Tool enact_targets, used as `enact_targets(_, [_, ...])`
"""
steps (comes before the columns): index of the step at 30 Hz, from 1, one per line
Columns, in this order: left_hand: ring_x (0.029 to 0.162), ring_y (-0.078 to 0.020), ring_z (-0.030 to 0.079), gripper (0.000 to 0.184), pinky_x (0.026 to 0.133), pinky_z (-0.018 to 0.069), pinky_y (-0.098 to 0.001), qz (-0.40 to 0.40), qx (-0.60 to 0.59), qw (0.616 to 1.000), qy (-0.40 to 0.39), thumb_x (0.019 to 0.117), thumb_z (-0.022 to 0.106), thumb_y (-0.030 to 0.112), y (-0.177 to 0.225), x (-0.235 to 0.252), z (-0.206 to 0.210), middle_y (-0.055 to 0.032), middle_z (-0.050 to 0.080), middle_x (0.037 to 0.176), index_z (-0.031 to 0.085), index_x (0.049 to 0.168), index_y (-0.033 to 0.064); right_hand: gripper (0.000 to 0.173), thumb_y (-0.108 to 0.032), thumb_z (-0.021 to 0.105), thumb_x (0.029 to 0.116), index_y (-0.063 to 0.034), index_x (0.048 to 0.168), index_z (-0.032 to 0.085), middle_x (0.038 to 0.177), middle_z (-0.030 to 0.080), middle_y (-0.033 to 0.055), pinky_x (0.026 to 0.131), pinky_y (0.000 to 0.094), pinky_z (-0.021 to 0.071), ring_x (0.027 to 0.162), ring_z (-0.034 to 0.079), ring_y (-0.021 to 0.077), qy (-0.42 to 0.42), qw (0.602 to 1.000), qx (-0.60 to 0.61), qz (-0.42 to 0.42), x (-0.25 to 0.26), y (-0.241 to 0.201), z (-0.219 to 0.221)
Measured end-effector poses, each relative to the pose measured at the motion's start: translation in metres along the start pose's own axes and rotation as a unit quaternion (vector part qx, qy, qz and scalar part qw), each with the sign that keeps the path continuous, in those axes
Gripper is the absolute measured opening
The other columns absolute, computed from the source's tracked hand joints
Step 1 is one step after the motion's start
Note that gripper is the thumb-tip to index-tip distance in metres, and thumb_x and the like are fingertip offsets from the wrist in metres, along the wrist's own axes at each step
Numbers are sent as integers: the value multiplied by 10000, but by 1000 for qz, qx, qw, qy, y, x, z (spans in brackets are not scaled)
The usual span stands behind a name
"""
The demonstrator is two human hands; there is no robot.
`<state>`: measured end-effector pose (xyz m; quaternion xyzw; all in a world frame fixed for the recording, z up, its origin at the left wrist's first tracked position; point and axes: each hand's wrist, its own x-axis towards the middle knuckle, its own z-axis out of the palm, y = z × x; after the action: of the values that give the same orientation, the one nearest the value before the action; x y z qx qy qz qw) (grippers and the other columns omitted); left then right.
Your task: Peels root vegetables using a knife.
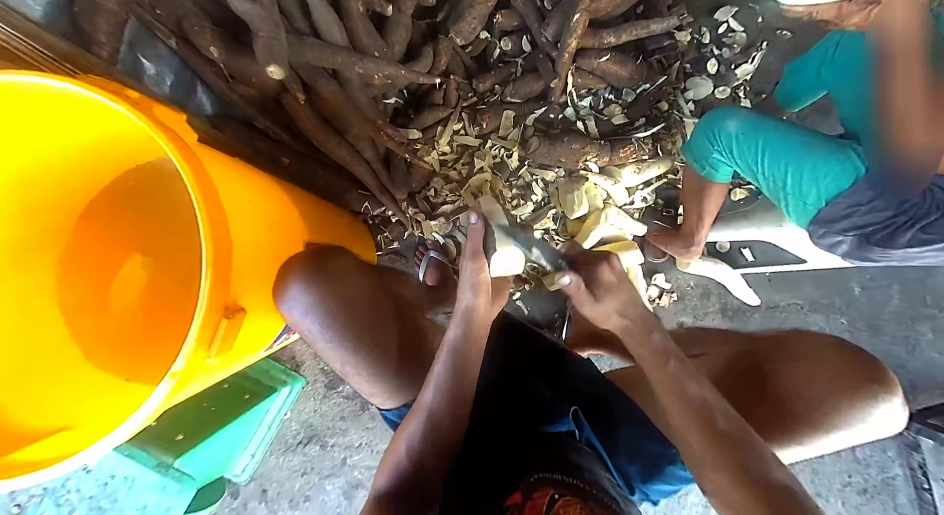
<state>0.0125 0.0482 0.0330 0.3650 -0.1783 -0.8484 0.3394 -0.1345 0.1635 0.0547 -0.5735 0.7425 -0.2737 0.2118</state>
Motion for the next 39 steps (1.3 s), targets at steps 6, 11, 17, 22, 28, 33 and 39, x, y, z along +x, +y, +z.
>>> enact_targets(6, [1083,-153,655,493,874,581,-405,58,3,998,19,1046,375,612,-12,3,12,-13,665,1192,573,1322,255,856,-803,250,958,-52,906,655,672,617,100,504,491,514,614,657,286,28,996,-82,-6,-2,-9,28])
enact_targets(11, [1027,-147,665,424,830,588,-391,65,0,997,52,1048,420,573,-19,5,16,-11,665,1129,572,1275,249,854,-797,227,961,-56,901,646,635,595,89,462,470,490,555,634,281,62,992,-111,7,8,-10,32])
enact_targets(17, [1134,-167,627,438,938,552,-428,97,17,992,79,1066,413,532,-16,8,11,-24,639,1230,543,1347,223,845,-791,210,966,-72,904,650,647,607,98,507,521,517,602,656,310,0,994,-98,49,22,16,37])
enact_targets(22, [1063,-187,663,502,892,583,-434,111,51,989,79,1063,393,556,-1,3,9,-57,663,1185,565,1346,179,735,-670,291,1023,-43,1011,674,726,641,118,662,557,552,708,669,302,-40,992,14,120,22,26,33])
enact_targets(28, [1033,-189,671,478,872,588,-432,112,62,989,76,1085,367,511,-1,3,7,-63,673,1153,582,1330,162,746,-680,303,1031,-42,1095,686,823,698,193,704,649,552,812,708,416,-68,982,-74,162,31,29,21])
enact_targets(33, [1044,-170,662,468,906,576,-413,122,107,983,82,1096,362,467,-4,-3,6,-60,673,1152,577,1352,140,745,-688,293,1015,-49,973,673,699,629,94,614,521,547,671,658,268,-6,997,-11,72,23,15,12])
enact_targets(39, [991,-163,682,470,876,595,-392,123,121,985,18,1078,392,462,0,-14,7,-64,681,1088,583,1307,100,725,-668,269,1040,-53,1045,654,763,643,169,695,619,530,774,675,384,-79,978,-47,188,45,40,-1])
